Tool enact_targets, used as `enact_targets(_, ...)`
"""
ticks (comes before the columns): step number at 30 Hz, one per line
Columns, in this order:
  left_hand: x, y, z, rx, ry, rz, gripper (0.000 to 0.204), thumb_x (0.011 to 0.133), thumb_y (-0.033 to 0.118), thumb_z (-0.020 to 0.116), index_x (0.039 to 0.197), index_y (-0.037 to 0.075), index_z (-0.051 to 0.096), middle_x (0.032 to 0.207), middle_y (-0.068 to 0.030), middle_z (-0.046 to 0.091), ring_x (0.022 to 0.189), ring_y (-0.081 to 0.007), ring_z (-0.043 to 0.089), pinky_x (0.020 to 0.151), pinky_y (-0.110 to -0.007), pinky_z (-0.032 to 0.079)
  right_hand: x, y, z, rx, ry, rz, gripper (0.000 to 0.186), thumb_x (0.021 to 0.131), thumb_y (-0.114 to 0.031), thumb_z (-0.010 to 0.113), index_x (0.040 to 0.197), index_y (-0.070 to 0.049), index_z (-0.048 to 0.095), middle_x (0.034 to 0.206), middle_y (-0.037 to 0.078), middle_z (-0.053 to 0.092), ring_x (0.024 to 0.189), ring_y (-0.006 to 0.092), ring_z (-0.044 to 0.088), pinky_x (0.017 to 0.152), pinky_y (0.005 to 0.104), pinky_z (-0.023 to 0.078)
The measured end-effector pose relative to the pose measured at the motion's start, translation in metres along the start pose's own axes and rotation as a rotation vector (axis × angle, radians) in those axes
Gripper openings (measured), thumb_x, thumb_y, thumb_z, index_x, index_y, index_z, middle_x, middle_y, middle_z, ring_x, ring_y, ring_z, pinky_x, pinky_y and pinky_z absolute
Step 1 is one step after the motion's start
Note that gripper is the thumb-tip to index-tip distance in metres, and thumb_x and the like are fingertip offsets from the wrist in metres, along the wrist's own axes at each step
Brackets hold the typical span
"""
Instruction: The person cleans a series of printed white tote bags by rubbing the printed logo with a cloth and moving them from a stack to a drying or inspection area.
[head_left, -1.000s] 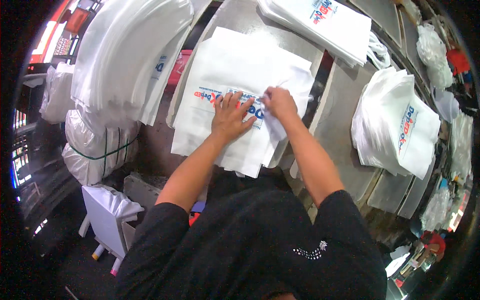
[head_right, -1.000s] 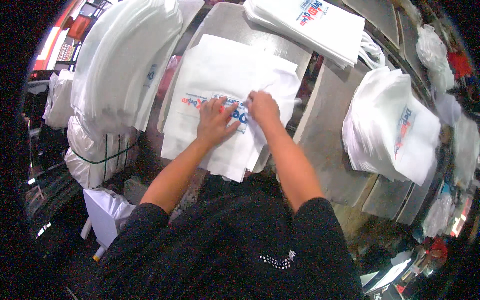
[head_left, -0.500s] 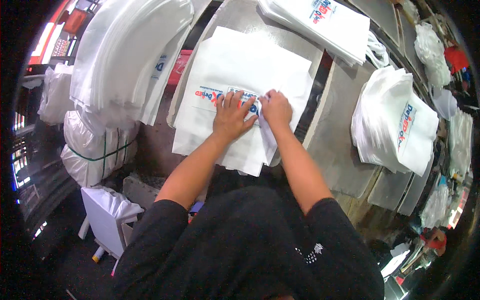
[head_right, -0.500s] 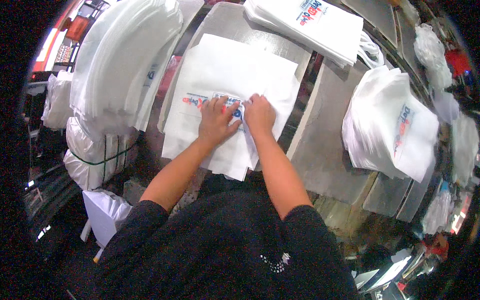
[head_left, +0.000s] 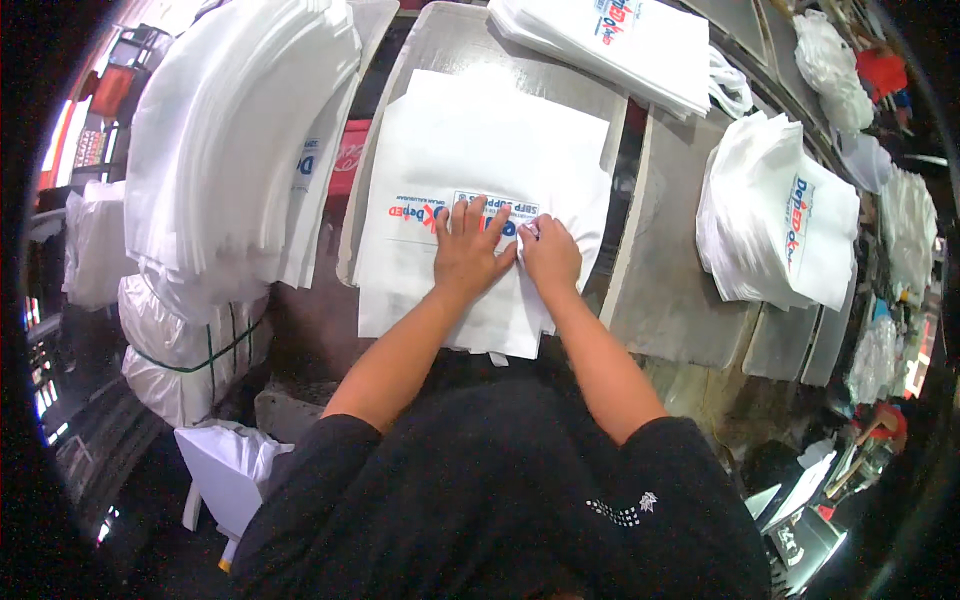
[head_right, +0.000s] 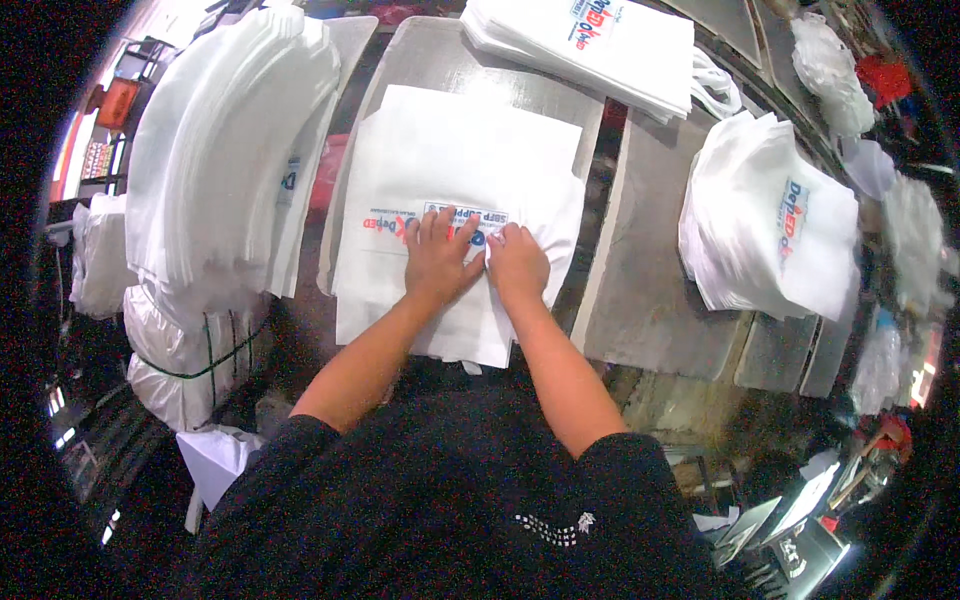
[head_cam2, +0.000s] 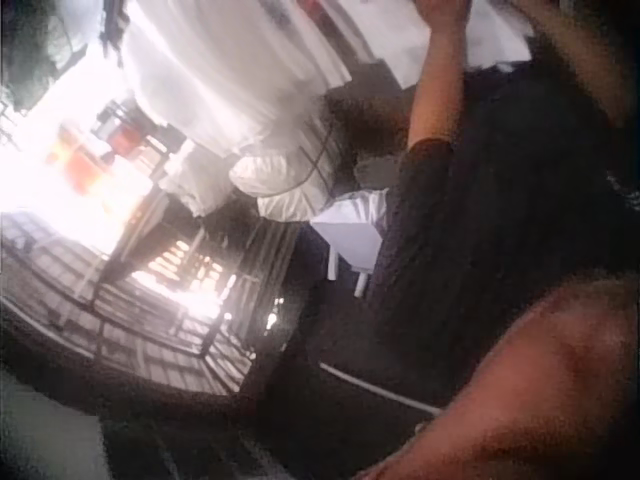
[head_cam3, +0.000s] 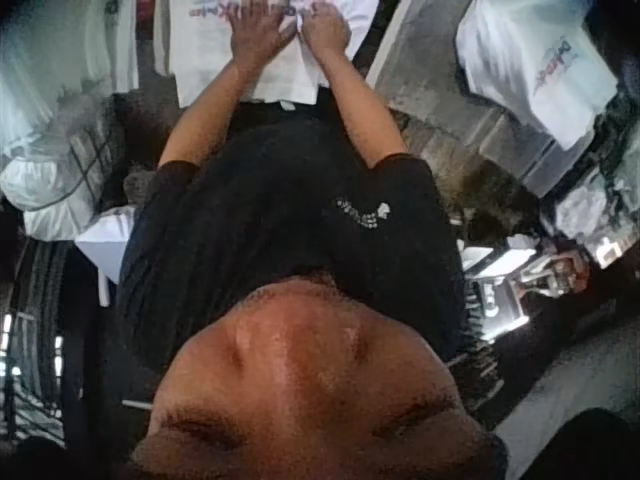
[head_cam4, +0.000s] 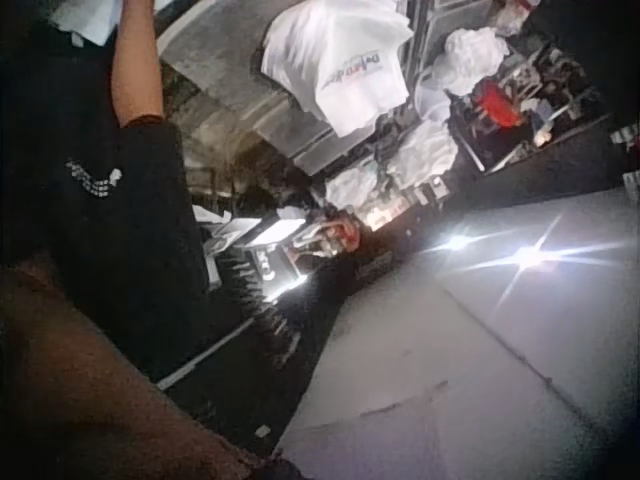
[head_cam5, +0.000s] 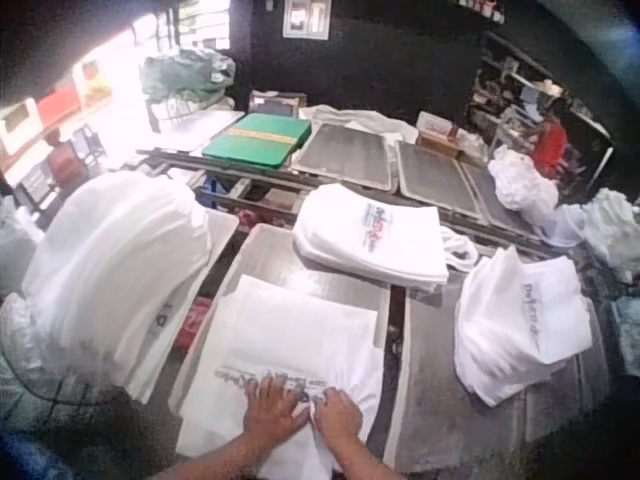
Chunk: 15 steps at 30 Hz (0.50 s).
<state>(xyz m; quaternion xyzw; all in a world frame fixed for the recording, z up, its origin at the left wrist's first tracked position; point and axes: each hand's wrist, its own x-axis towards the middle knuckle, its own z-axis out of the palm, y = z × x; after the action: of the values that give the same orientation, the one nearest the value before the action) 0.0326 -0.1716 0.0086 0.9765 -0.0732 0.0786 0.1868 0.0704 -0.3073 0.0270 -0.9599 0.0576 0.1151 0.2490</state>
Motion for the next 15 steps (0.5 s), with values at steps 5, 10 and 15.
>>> enact_targets(5,0.0,0.002,-0.001,-0.025,0.05,0.028,0.055,0.08,0.037,0.064,0.131,0.019,0.053,0.133,-0.0143,0.041,0.126,-0.0358,0.035,0.104,-0.059,0.025,0.023,-0.007,0.001,0.037,0.127,0.016,0.028,0.085,-0.031,0.062,0.096,-0.005,0.062,0.092,0.016,0.063,0.088,0.0371,0.062,0.077,0.0477,0.049)
enact_targets(10,-0.001,-0.004,-0.007,-0.046,0.022,0.017,0.053,0.082,0.031,0.062,0.132,0.015,0.051,0.134,-0.0137,0.042,0.127,-0.0346,0.035,0.105,-0.057,0.025,-0.028,0.012,0.019,0.169,0.189,-0.111,0.025,0.085,-0.026,0.062,0.097,-0.005,0.062,0.087,0.018,0.06,0.087,0.0388,0.06,0.077,0.0476,0.048)
enact_targets(15,-0.001,-0.005,-0.004,-0.04,0.003,0.006,0.054,0.083,0.025,0.059,0.133,0.007,0.048,0.135,-0.0132,0.042,0.128,-0.034,0.035,0.106,-0.056,0.024,-0.046,0.019,0.02,0.174,0.098,-0.152,0.019,0.08,-0.014,0.068,0.095,-0.003,0.064,0.083,0.017,0.06,0.08,0.0367,0.061,0.072,0.0448,0.049)
